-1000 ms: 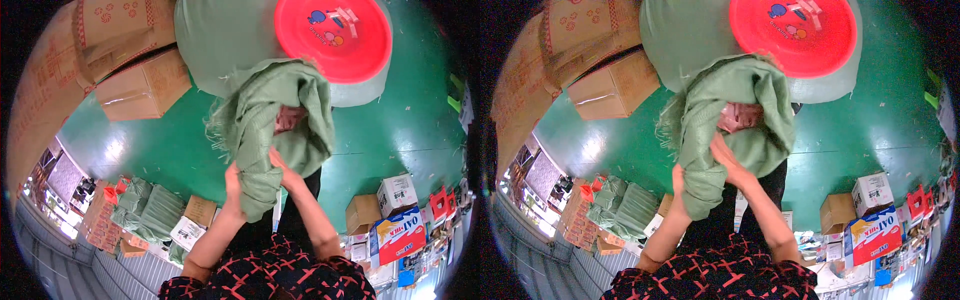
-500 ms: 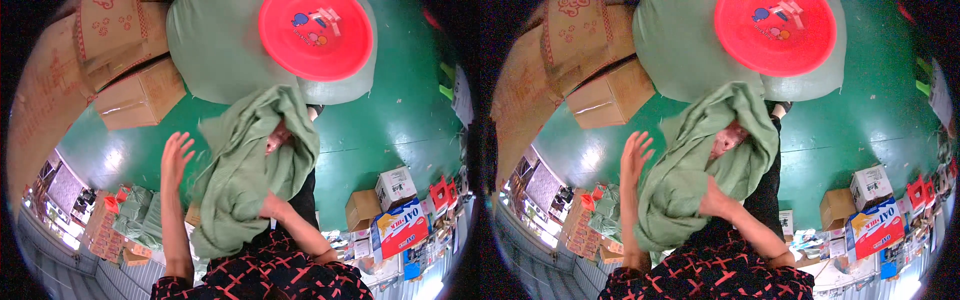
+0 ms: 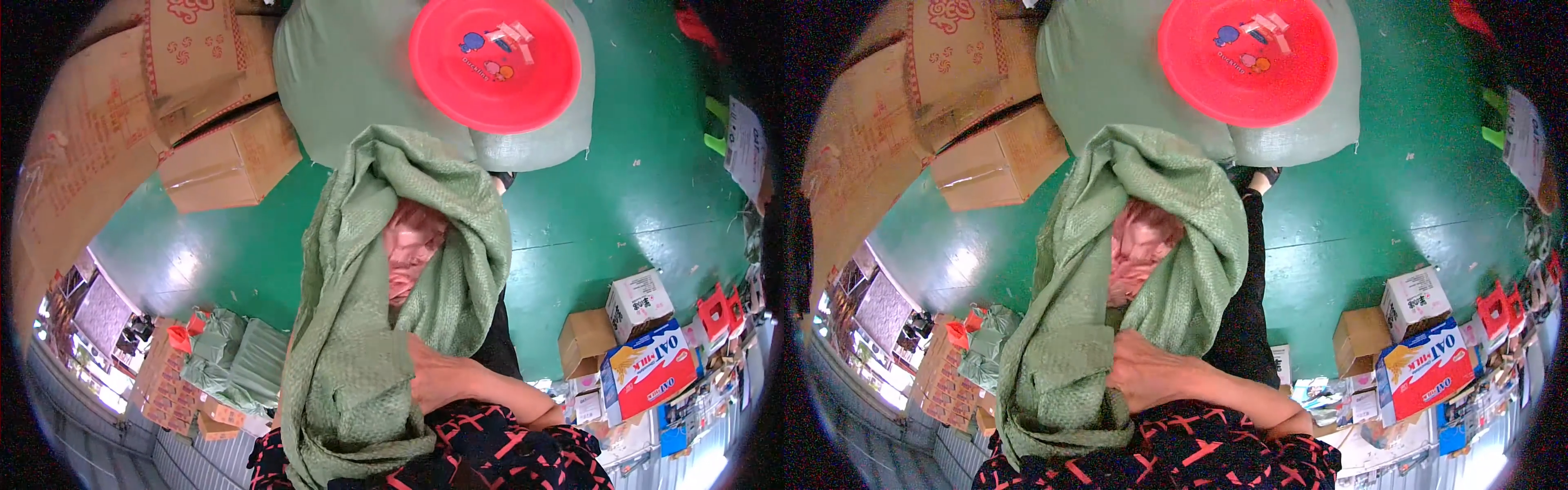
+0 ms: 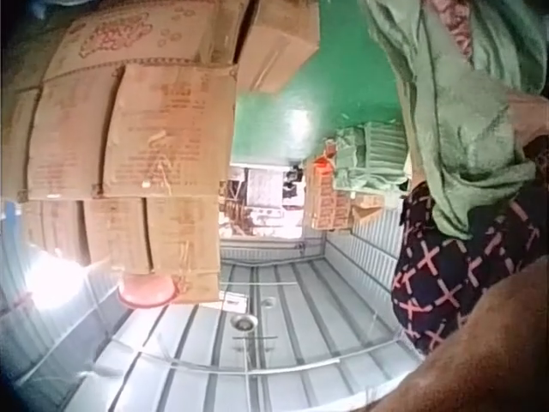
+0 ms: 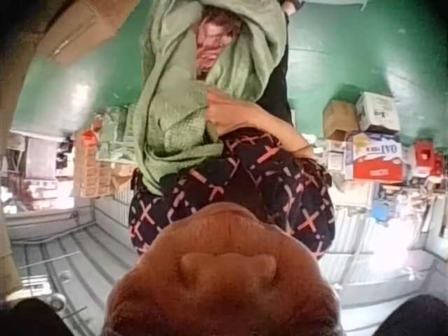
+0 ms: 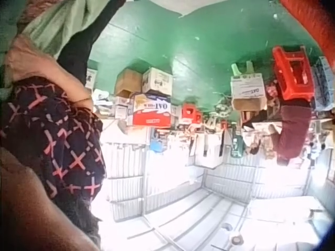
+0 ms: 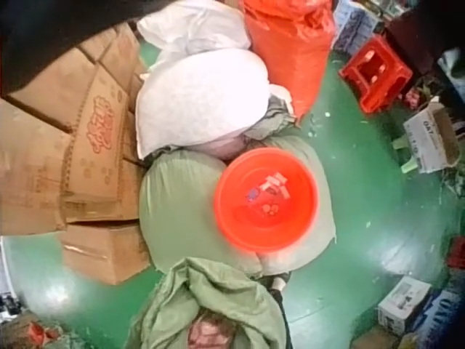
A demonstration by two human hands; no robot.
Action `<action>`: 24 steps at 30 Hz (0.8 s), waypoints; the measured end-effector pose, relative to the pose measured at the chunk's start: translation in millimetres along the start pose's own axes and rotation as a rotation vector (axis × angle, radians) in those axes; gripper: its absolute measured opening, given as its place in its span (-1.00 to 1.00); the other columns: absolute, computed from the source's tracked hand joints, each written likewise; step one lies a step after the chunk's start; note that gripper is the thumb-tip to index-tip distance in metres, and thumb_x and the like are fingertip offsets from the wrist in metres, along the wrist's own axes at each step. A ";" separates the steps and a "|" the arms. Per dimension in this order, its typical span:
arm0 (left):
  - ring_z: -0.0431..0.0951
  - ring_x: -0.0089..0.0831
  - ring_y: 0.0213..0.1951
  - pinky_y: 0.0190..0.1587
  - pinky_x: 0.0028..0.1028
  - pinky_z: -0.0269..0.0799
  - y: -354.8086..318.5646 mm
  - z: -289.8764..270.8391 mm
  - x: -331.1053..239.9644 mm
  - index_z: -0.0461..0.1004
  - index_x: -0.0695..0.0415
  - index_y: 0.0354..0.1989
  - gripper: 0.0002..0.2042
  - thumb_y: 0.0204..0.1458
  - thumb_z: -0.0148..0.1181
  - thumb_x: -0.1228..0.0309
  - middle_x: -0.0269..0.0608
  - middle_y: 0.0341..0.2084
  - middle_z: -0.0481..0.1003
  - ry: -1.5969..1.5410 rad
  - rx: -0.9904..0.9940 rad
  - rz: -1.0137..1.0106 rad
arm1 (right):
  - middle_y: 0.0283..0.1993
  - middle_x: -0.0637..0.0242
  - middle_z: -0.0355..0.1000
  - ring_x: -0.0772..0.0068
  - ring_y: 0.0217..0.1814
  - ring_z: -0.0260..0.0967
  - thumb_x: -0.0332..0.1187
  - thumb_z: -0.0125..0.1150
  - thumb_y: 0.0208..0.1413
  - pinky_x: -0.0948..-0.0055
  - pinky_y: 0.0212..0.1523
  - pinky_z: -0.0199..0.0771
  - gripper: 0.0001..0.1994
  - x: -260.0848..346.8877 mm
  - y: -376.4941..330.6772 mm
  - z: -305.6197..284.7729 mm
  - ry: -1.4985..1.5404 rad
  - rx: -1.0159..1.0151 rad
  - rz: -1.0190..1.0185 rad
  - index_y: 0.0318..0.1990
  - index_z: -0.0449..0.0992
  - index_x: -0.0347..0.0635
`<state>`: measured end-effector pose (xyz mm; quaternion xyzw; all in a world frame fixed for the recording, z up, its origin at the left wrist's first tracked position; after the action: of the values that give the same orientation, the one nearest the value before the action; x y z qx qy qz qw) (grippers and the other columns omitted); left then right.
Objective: Organizing small white items into trays and adding pink packets to each compartment on a production floor.
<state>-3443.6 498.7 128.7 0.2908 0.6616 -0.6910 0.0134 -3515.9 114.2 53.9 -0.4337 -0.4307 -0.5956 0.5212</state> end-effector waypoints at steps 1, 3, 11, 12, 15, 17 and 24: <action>0.22 -0.36 0.00 -0.03 -0.39 0.21 25.8 56.6 12.5 0.03 0.15 0.11 -0.56 0.09 -0.20 0.21 -0.14 0.04 0.18 -0.010 -0.001 0.011 | -0.36 0.13 0.30 0.06 -0.27 0.22 -0.25 0.16 -0.37 0.25 -0.39 0.15 -0.73 7.3 6.9 -12.7 0.042 -0.078 -0.016 -0.45 0.40 -0.18; 0.19 -0.36 0.02 -0.01 -0.39 0.19 -3.6 52.9 15.4 0.02 0.15 0.12 -0.55 0.09 -0.21 0.21 -0.15 0.05 0.16 -0.036 0.034 0.018 | -0.23 0.13 0.30 0.05 -0.16 0.21 -0.23 0.16 -0.35 0.23 -0.30 0.17 -0.63 10.0 8.2 -32.4 0.068 -0.164 -0.028 -0.29 0.41 -0.15; 0.11 -0.36 0.10 0.06 -0.38 0.14 201.5 325.9 -13.6 -0.04 0.12 0.16 -0.53 0.11 -0.26 0.19 -0.20 0.11 0.09 -0.163 0.273 0.038 | 0.06 0.11 0.19 0.19 0.07 0.12 -0.29 0.24 -0.39 0.29 0.06 0.03 -0.37 1.5 -21.6 -140.0 -0.257 -0.350 0.044 -0.01 0.23 -0.22; 0.09 -0.36 0.11 0.07 -0.38 0.13 225.8 361.9 -21.3 -0.04 0.12 0.16 -0.53 0.11 -0.26 0.19 -0.20 0.11 0.08 -0.180 0.303 0.048 | 0.06 0.12 0.19 0.23 0.09 0.12 -0.33 0.26 -0.39 0.32 0.08 0.05 -0.33 -0.9 -22.0 -154.9 -0.341 -0.391 -0.001 0.02 0.19 -0.25; 0.16 -0.35 0.08 0.06 -0.37 0.16 285.7 368.1 -0.9 0.00 0.11 0.15 -0.52 0.10 -0.26 0.14 -0.21 0.08 0.13 0.081 0.399 0.178 | 0.07 0.13 0.20 0.31 0.13 0.12 -0.41 0.31 -0.41 0.40 0.11 0.08 -0.25 -3.3 -13.0 -189.3 -0.514 -0.484 -0.112 0.08 0.11 -0.32; 0.23 -0.34 0.03 0.04 -0.37 0.19 304.1 380.0 4.3 0.04 0.11 0.12 -0.51 0.09 -0.26 0.09 -0.22 0.04 0.20 0.357 0.454 0.286 | -0.17 0.01 0.29 -0.02 -0.09 0.20 -0.51 0.10 -0.37 0.25 -0.05 0.19 -0.61 -37.8 -4.2 -215.0 -0.412 -0.614 0.136 -0.21 0.38 -0.27; 0.32 -0.30 -0.03 -0.01 -0.32 0.26 256.8 407.2 -9.3 0.17 0.26 0.03 -0.59 0.09 -0.20 0.23 -0.09 -0.05 0.28 -0.106 0.163 -0.103 | -0.17 0.06 0.34 0.07 -0.08 0.25 -0.50 0.22 -0.41 0.29 -0.08 0.23 -0.58 -103.7 -6.5 -261.6 -0.144 -0.851 0.253 -0.21 0.40 -0.24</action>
<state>-3488.8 87.8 -118.4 0.2198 0.6156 -0.7567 -0.0110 -3531.7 -112.1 -112.8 -0.6990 -0.1261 -0.6198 0.3336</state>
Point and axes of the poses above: each hand's wrist, its own y-axis towards the middle knuckle, its own z-axis out of the palm, x = y × z, the point moved 9 cm from there along y, towards the middle knuckle
